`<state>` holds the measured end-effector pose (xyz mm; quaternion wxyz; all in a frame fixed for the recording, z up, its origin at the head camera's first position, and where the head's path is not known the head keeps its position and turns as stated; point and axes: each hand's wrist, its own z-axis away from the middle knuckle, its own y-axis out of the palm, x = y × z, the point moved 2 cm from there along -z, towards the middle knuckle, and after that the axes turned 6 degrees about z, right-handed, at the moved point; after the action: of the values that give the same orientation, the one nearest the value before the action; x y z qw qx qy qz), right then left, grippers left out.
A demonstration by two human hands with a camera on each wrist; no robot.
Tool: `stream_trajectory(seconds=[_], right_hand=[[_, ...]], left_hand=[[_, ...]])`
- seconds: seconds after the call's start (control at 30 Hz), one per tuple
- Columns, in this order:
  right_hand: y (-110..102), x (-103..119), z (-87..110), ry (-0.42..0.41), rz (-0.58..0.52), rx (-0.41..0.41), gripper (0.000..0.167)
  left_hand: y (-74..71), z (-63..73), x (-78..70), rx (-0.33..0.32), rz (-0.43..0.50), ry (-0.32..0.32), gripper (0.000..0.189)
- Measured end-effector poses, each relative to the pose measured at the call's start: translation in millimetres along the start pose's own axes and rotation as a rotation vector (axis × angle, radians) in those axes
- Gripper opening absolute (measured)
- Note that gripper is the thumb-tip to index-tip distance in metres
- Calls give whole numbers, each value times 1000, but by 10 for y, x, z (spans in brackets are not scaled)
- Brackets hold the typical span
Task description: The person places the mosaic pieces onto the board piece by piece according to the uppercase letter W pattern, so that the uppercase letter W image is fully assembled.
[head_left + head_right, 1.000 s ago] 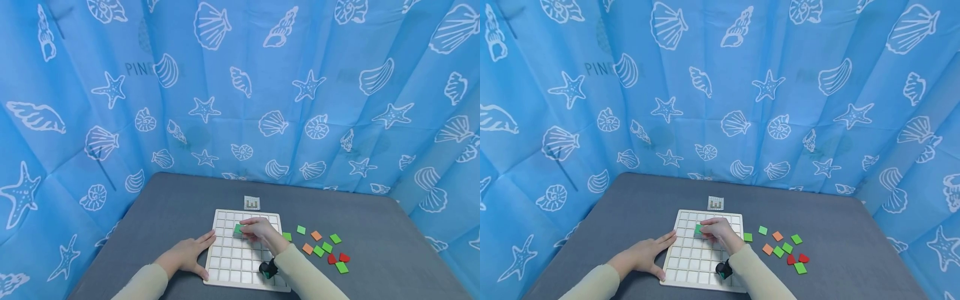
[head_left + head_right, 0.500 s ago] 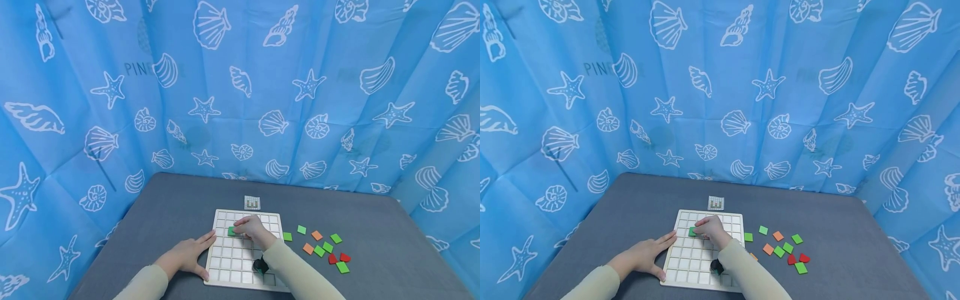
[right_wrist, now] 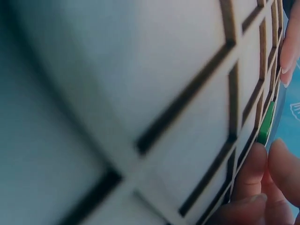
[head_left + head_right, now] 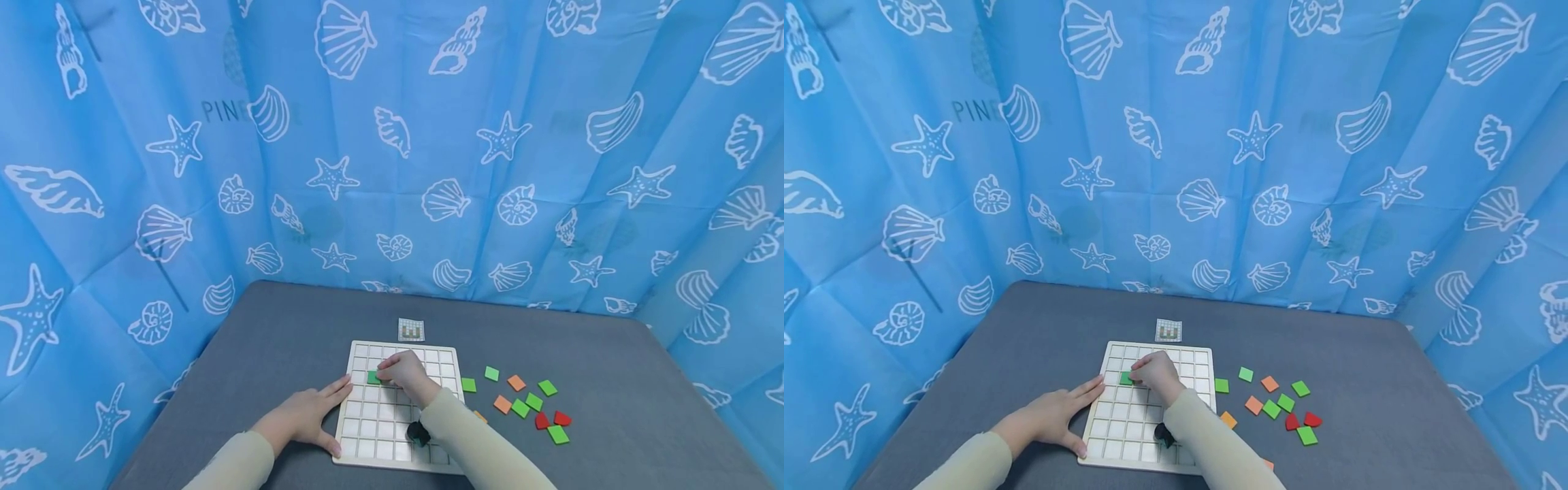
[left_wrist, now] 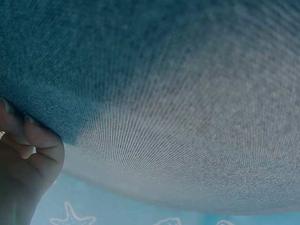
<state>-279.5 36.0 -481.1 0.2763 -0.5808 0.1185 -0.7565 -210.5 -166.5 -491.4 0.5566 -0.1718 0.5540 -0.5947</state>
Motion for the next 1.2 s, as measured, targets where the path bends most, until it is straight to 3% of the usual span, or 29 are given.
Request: stream_trajectory(seconds=[0.4,0.7,0.83,1.2], right_hand=[[24,17,-14,-10,68,-11,7],[-21,19,41,-1,-30,36,9],[-143,-5,114,-5,-84,58,15],[-802,-86,331,11,-33,-12,24]], left_hand=[[16,-19,18,-5,14,25,108],[-1,14,-19,-11,6,4,109],[1,10,-27,-9,-2,-4,109],[-6,-5,-3,2,18,8,110]])
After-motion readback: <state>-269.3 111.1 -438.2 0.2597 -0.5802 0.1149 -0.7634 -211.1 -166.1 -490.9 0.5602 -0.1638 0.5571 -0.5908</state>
